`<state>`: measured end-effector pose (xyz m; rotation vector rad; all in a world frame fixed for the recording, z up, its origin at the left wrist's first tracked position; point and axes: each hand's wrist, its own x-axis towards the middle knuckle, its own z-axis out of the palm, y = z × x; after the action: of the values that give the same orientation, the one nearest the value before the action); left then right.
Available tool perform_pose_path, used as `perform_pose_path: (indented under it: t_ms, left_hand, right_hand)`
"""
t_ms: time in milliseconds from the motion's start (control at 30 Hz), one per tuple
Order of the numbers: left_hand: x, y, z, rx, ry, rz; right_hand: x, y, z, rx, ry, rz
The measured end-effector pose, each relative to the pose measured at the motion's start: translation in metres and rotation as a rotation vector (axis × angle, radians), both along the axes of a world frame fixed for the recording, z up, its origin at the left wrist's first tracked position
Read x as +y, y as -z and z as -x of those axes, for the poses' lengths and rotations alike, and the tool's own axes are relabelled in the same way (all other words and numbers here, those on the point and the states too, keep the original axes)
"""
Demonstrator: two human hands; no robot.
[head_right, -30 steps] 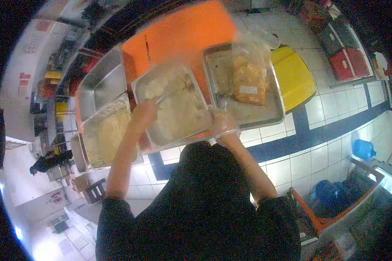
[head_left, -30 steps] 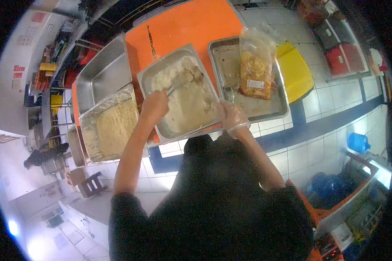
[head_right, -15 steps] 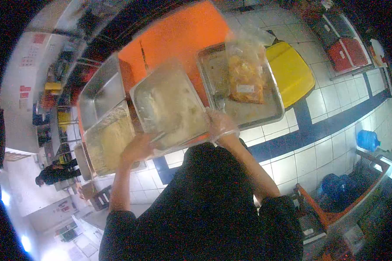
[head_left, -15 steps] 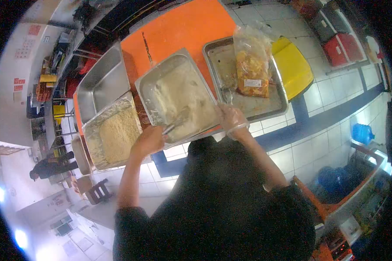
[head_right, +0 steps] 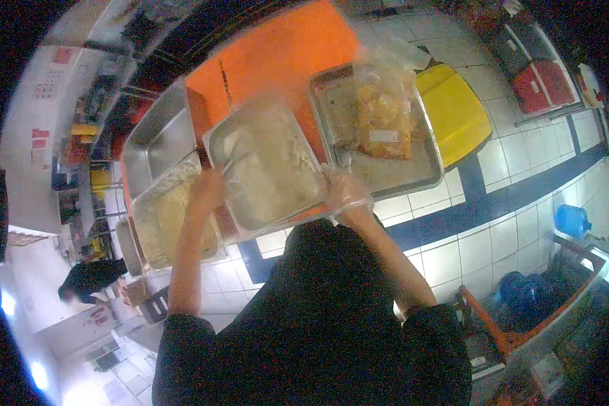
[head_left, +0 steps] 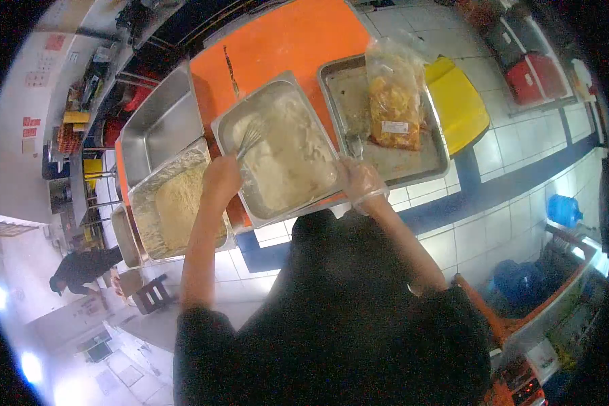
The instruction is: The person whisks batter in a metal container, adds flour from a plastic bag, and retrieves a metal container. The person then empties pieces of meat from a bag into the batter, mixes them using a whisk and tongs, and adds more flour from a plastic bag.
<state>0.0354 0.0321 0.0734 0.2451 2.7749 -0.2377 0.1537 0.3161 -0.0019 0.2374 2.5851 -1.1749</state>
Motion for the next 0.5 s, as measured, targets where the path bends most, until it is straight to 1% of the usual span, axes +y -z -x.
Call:
perform_pose_path:
  t_ms: [67,133,200,233,267,333,400,433,500]
  left_hand:
    - [-0.022,-0.001,-0.012,-0.054,0.037,-0.016]
    - [-0.026,-0.01,-0.029,-0.108,0.07,-0.034]
    - [-0.019,-0.026,-0.046,-0.486,0.0,-0.033]
    - [-0.017,-0.025,-0.058,-0.484,-0.008,-0.033]
    - [-0.013,-0.023,-0.069,-0.422,0.052,-0.2]
    - [0.0,-0.014,-0.078,-0.355,0.103,-0.368]
    - [0.016,-0.002,-0.066,-0.344,0.186,-0.245]
    - [0.019,0.003,-0.057,-0.343,0.182,-0.251]
    - [0.024,0.012,-0.034,-0.225,0.137,-0.276]
  right_hand:
    - [0.0,0.012,-0.001,0.006,-0.01,0.002]
    - [-0.001,0.022,-0.001,0.109,0.018,0.001]
    - [0.001,0.018,-0.001,0.076,0.011,0.009]
    - [0.001,0.016,0.0,0.043,-0.001,0.016]
    - [0.0,0.017,0.0,0.047,-0.009,0.017]
    - [-0.003,0.021,-0.003,0.238,0.073,0.084]
    - [-0.001,0.016,-0.002,0.201,0.05,0.077]
    - [0.0,0.013,-0.002,0.164,0.034,0.073]
    - [0.0,0.018,-0.001,0.193,0.049,0.074]
